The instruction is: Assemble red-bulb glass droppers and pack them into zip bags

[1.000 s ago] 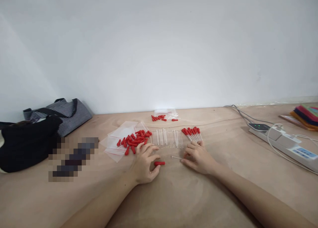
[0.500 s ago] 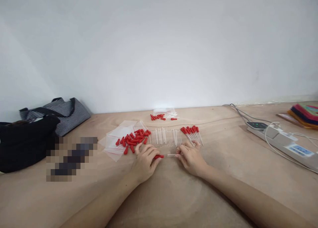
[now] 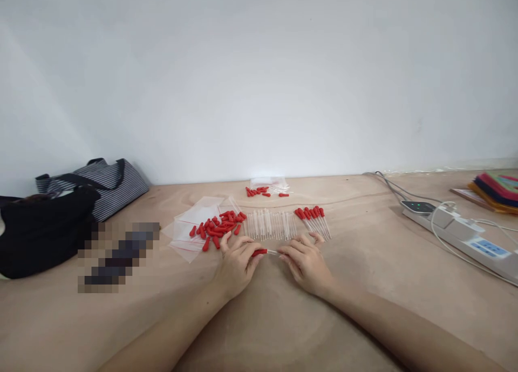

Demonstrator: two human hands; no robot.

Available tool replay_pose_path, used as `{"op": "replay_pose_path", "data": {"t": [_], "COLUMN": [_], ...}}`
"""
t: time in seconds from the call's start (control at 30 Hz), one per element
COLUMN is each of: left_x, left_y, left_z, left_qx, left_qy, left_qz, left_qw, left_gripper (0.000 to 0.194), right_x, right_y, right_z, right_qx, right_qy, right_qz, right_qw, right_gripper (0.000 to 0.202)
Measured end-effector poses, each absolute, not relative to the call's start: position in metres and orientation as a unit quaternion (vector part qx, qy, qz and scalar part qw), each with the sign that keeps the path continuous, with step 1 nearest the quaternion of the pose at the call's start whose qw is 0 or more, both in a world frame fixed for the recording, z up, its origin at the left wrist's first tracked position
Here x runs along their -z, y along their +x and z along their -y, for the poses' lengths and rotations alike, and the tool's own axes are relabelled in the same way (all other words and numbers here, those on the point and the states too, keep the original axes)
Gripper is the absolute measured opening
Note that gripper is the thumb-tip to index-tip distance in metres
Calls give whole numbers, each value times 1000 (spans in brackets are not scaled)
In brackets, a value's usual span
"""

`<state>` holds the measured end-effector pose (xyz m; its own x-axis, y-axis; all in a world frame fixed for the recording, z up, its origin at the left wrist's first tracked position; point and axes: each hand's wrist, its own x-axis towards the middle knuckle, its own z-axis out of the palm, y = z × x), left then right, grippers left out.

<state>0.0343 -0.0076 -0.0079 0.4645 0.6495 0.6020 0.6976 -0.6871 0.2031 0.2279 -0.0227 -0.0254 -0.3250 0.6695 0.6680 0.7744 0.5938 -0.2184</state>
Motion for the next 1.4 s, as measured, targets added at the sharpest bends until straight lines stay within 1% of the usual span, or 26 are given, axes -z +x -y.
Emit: {"op": "replay_pose_path", "data": {"t": [0.23,0.57,0.73,0.9,1.03,1.13,1.23,1.3,1.37,1.4], "left_x": [10,11,17,17,11,12,16,15,11,8], "left_y": [35,38,38,41,43,42,41,40,40,39], "left_z": [8,15,14,17,21,21,19,18,16,15], "left_qx": [366,375,376,373,368,374,371,374,381,382], "left_qy": [-852,-849,-862,-871,-869,-869,-875,-874,-867,-864], "left_qz": [369,369,341,319,328,315,286,270,276,290], "left_qw": [67,47,15,12,35,71,121,154,163,154], "left_gripper": [14,16,19,23,21,22,19,18,16,16], "right_x": [27,27,22,18,15,11,8,7,6,7], "right_y": [223,227,233,235,232,229,228,228,230,231], "right_z": [26,28,25,24,25,27,27,25,23,22], "right_qx": [73,38,42,46,-4,-58,-135,-184,-196,-178], "right_qy": [-439,-379,-336,-328,-350,-375,-401,-411,-413,-410], "right_qz": [817,834,866,885,875,872,863,851,845,847], "right_qw": [367,400,369,327,335,309,276,269,277,289], "right_gripper": [18,17,18,18,18,19,19,19,19,18]}}
